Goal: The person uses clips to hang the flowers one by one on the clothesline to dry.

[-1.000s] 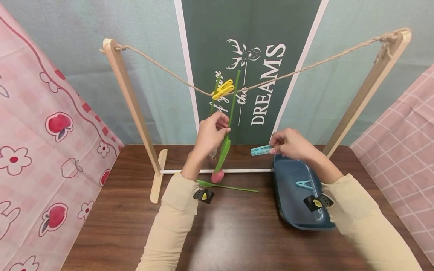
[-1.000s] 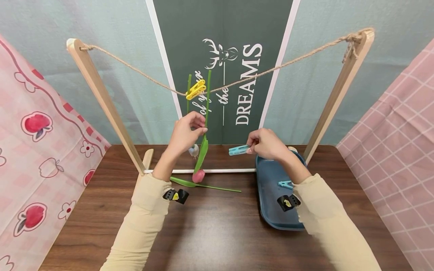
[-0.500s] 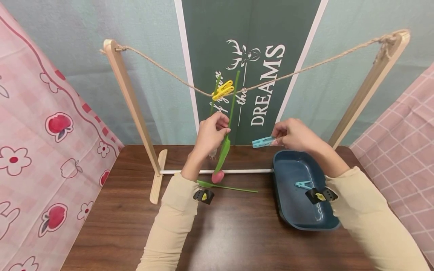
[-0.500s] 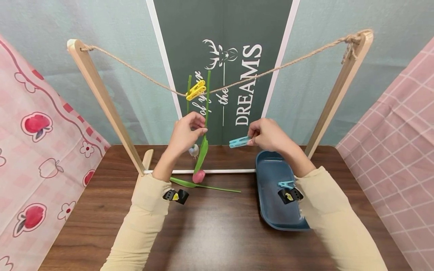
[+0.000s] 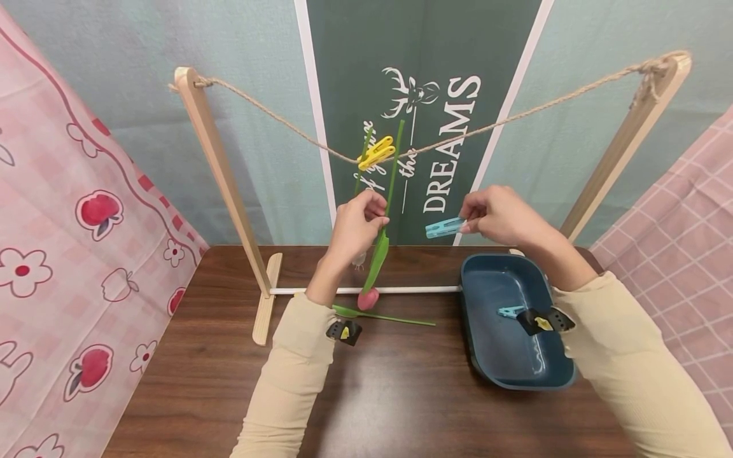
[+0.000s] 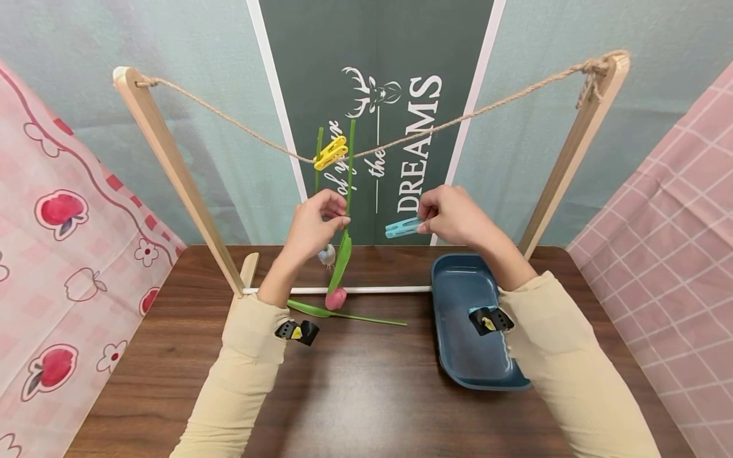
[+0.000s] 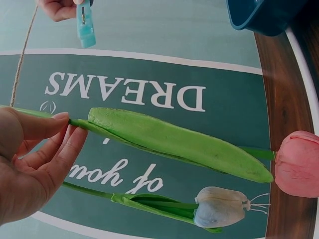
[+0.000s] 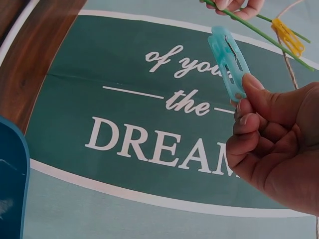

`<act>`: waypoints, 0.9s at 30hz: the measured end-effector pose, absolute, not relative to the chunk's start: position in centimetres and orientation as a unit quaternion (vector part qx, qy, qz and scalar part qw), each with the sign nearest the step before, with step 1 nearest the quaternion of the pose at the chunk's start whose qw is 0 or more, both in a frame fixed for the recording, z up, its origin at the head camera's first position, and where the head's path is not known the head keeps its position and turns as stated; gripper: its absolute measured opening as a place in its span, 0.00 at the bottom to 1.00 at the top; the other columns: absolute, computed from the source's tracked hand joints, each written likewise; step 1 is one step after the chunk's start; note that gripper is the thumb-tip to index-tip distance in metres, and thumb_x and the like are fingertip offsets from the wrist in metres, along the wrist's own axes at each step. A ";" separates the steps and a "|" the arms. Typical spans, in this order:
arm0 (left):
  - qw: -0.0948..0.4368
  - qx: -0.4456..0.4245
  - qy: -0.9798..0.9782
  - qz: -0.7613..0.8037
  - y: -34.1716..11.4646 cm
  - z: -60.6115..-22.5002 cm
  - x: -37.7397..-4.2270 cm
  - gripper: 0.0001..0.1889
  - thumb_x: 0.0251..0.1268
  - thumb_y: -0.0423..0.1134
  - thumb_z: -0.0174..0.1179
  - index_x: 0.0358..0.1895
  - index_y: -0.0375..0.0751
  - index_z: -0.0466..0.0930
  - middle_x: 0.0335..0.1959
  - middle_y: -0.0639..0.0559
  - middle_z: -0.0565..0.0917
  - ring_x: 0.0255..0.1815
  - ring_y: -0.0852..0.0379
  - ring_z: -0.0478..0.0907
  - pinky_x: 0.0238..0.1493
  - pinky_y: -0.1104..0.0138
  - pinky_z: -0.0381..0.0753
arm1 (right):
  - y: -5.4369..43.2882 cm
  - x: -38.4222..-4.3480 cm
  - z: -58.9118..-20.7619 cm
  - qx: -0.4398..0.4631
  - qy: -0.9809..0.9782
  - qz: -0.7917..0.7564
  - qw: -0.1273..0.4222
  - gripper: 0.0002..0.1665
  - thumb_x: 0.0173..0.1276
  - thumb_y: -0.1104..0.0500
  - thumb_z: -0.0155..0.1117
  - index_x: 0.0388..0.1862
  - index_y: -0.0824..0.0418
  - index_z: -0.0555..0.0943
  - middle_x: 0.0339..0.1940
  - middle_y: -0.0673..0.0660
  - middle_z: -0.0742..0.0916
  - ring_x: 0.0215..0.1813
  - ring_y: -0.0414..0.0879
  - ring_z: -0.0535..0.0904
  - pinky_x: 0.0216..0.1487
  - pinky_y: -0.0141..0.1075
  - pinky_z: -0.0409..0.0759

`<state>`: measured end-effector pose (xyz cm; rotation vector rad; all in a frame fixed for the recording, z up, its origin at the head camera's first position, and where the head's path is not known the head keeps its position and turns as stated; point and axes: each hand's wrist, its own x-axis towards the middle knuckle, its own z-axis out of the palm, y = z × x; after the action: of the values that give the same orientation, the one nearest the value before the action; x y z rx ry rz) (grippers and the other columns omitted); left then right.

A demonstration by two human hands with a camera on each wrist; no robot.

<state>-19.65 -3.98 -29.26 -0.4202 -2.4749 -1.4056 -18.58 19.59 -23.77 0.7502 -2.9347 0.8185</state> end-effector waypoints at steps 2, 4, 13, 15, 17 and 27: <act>0.131 -0.144 -0.853 -0.484 -4.0 -29.2 -19.6 0.08 0.54 0.26 0.62 0.37 0.36 0.76 0.30 0.47 0.80 0.31 0.56 0.78 0.35 0.68 0.77 | 19.5 -18.5 -23.6 0.239 -0.936 0.260 0.008 0.03 0.55 0.72 0.64 0.26 0.67 0.78 0.18 0.54 0.79 0.23 0.47 0.70 0.23 0.36 0.67; 0.130 -0.143 -0.854 -0.483 -4.0 -29.1 -19.6 0.08 0.54 0.26 0.62 0.37 0.36 0.76 0.30 0.48 0.80 0.32 0.56 0.78 0.35 0.68 0.77 | 19.4 -18.5 -23.3 0.243 -0.935 0.257 0.011 0.03 0.55 0.71 0.63 0.26 0.67 0.78 0.18 0.54 0.78 0.22 0.47 0.70 0.23 0.36 0.66; 0.133 -0.145 -0.854 -0.482 -4.0 -29.3 -19.7 0.08 0.54 0.26 0.62 0.36 0.36 0.76 0.30 0.47 0.80 0.31 0.56 0.78 0.35 0.68 0.77 | 18.9 -18.5 -22.0 0.242 -0.937 0.253 0.015 0.02 0.57 0.71 0.63 0.28 0.68 0.78 0.18 0.55 0.79 0.19 0.46 0.72 0.21 0.35 0.67; 0.132 -0.145 -0.854 -0.482 -4.0 -29.3 -19.6 0.08 0.54 0.26 0.62 0.37 0.36 0.76 0.30 0.47 0.80 0.31 0.56 0.78 0.35 0.68 0.77 | 18.8 -18.6 -21.8 0.242 -0.936 0.254 0.020 0.02 0.56 0.71 0.63 0.27 0.68 0.78 0.17 0.55 0.79 0.19 0.46 0.71 0.21 0.35 0.66; 0.130 -0.145 -0.854 -0.482 -4.0 -29.2 -19.6 0.08 0.54 0.26 0.62 0.37 0.36 0.76 0.30 0.47 0.80 0.31 0.56 0.78 0.35 0.68 0.77 | 18.8 -18.6 -21.6 0.244 -0.935 0.254 0.028 0.03 0.56 0.71 0.63 0.27 0.67 0.78 0.17 0.54 0.78 0.19 0.46 0.71 0.21 0.35 0.66; 0.129 -0.144 -0.854 -0.483 -4.0 -29.1 -19.6 0.08 0.54 0.26 0.62 0.37 0.35 0.76 0.30 0.47 0.80 0.32 0.56 0.78 0.35 0.68 0.77 | 18.3 -18.6 -20.5 0.251 -0.934 0.247 0.056 0.03 0.55 0.72 0.63 0.25 0.67 0.78 0.18 0.55 0.79 0.21 0.47 0.70 0.23 0.34 0.65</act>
<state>-19.60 -3.98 -29.13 -0.4191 -2.4840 -1.4031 -18.65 18.30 -20.50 0.7608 -2.8342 0.7504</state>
